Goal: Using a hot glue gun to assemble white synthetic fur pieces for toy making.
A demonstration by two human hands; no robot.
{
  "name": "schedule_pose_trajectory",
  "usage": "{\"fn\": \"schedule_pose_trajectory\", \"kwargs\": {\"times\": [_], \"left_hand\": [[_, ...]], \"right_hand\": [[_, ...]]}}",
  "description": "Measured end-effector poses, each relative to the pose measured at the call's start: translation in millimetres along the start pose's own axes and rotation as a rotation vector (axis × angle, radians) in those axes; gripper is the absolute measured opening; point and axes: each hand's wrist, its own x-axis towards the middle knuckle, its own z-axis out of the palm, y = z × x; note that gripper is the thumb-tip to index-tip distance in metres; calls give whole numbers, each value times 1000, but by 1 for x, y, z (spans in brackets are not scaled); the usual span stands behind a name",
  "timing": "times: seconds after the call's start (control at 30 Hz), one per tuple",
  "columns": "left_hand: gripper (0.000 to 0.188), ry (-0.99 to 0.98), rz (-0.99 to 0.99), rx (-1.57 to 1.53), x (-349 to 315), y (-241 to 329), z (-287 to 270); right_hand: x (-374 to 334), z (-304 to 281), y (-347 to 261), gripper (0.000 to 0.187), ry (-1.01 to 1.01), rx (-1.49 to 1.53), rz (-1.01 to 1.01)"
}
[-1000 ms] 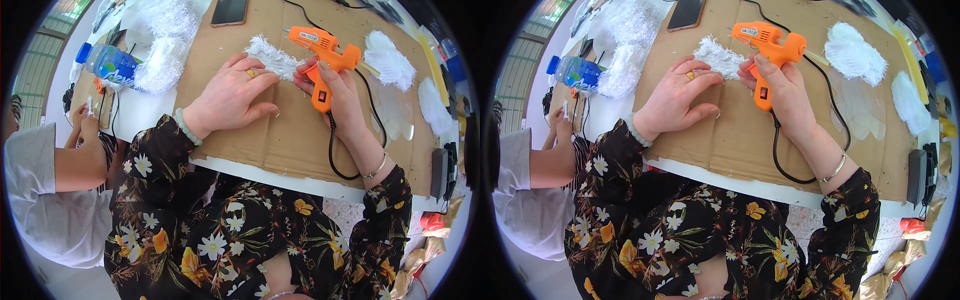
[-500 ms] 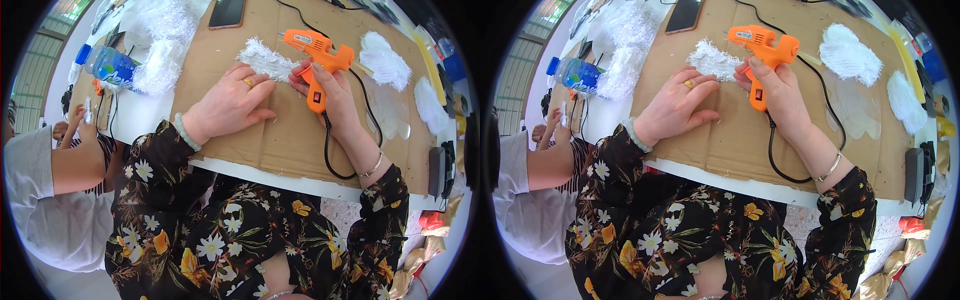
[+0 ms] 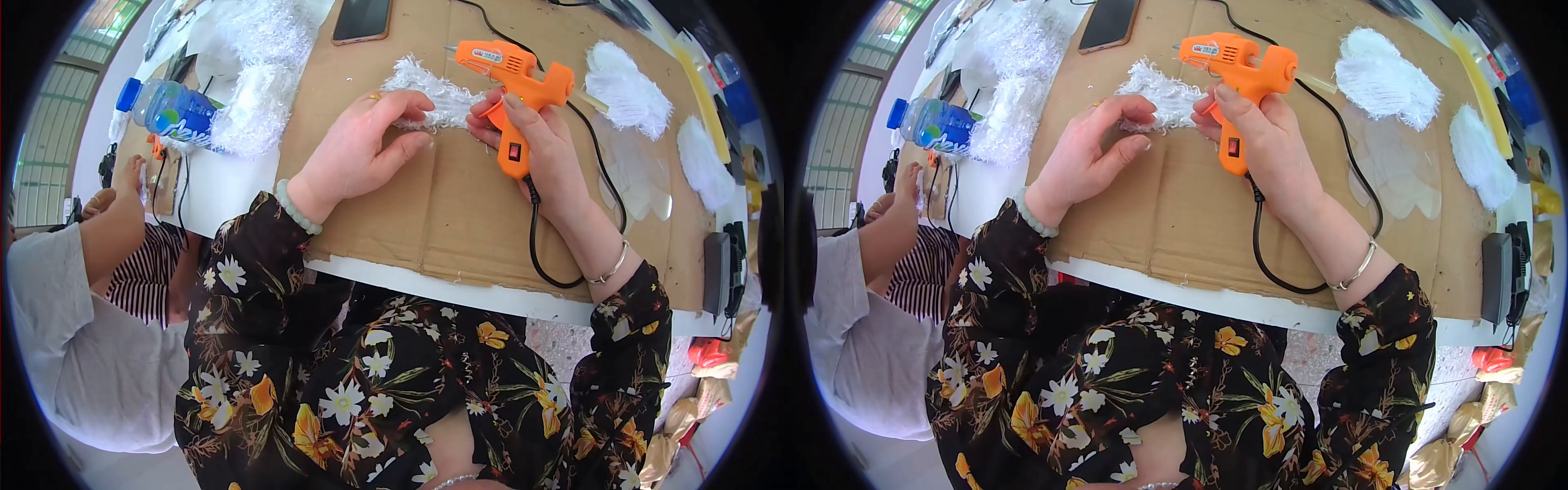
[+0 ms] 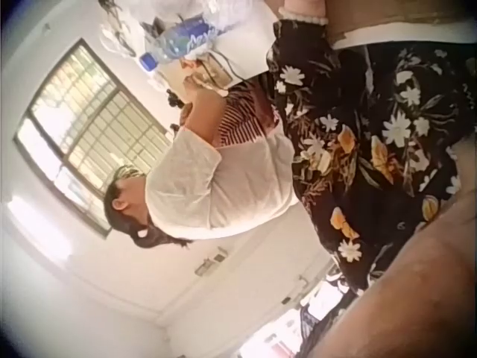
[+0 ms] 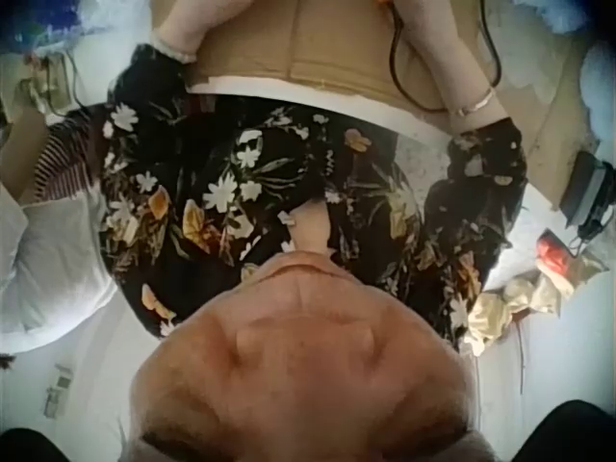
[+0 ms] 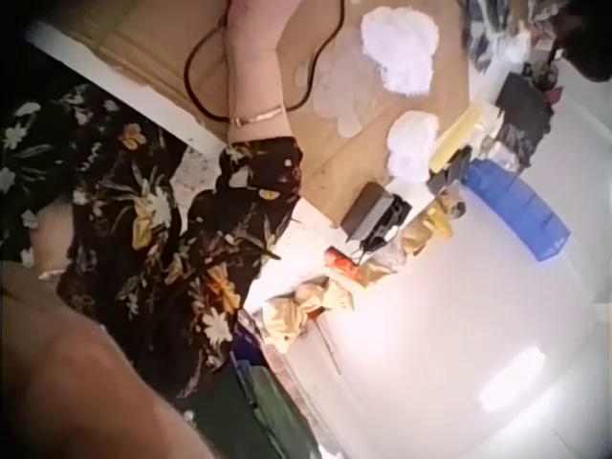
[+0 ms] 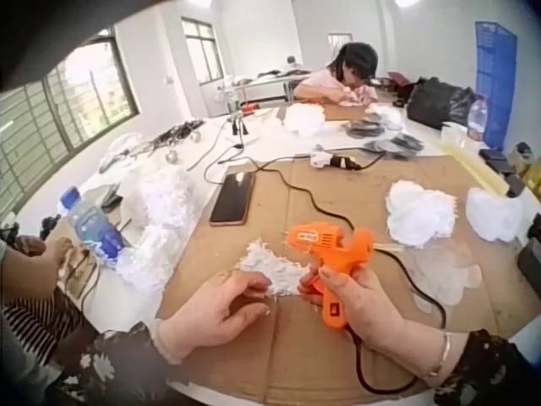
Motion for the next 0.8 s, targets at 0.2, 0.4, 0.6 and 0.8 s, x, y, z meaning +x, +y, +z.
{"fn": "schedule_pose_trajectory", "kwargs": {"times": [0.2,0.4,0.6,0.8], "left_hand": [[31,-60,-103,-111,5,-2,2],[34,-77,-67,-49,7,-2,3],[29,-103,-42,-30,8,-4,5],[32,-57,-13,14,2,3,-2]], "right_hand": [[2,-3,4,32,2,6,-3],[0,-2,1,31,-1,-1,-12],[3,-3,3,30,-1,4,4],[0,-1,2,31,-13,-11,-8]]}}
